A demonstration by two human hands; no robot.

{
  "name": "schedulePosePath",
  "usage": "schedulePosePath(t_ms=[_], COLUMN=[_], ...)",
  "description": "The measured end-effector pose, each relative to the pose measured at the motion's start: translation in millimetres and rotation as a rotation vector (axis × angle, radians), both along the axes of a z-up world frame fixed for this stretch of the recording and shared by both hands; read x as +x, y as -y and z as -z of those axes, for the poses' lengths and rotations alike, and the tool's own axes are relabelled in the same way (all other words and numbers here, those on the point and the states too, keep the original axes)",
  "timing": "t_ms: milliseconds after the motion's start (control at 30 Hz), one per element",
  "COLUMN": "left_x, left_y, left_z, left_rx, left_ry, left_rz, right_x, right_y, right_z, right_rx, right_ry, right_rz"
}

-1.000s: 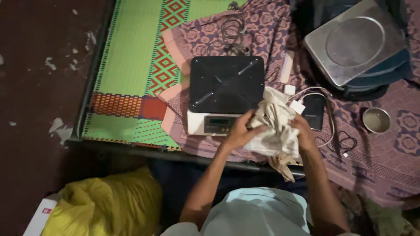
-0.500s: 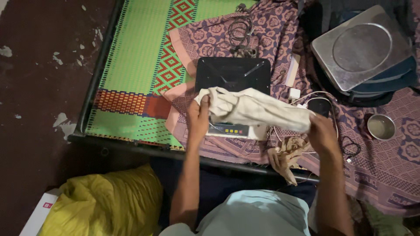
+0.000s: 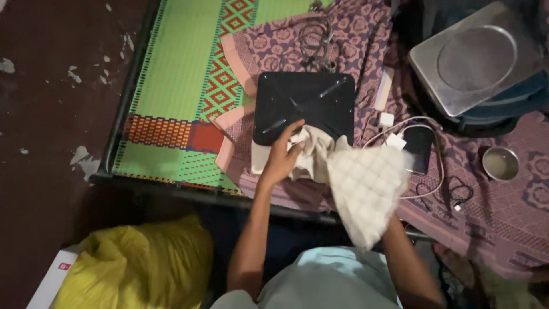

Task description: The person wipes the surface of a blue electronic device with a cloth, then flips it over to clean the white base. They proceed to wipe a black digital scale and a metal tray with the same cloth. Finally, they press buttons on the digital scale to test the display.

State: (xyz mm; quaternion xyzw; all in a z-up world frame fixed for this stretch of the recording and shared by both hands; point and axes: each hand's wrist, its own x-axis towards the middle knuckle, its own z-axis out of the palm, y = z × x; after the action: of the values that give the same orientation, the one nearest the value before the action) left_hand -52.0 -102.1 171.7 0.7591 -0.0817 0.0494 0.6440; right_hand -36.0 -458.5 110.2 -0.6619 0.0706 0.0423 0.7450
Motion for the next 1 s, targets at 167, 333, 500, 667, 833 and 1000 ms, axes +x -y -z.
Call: schedulePosePath(t_ms=[167, 333, 500, 667, 833, 1000], left_x=[-1, -3, -1, 7, 7, 3], left_y=[-39, -84, -72, -62, -58, -57], left_z=[54, 121, 167, 219, 241, 246], left_rx=[0.204, 0.274, 0.323, 0.433, 0.482, 0.723], left_ry=[0.045, -0.074, 0.006, -0.069, -0.185, -0.042], left_rz=[-0.342, -0.571, -0.651, -0.792, -0.881, -0.966], right_x=[28, 67, 101, 112, 108, 116], right_y=[-27, -53, -122, -152, -235, -315], right_z=[-3, -5, 6, 15, 10, 32], right_rx=[0.073, -0.194, -1.167, -1.390, -1.475, -1.173], right_ry=[0.061, 0.202, 0.614, 1.012, 0.875, 1.201], right_rz=[0.005, -0.236, -0.831, -0.897, -1.092, -0.958])
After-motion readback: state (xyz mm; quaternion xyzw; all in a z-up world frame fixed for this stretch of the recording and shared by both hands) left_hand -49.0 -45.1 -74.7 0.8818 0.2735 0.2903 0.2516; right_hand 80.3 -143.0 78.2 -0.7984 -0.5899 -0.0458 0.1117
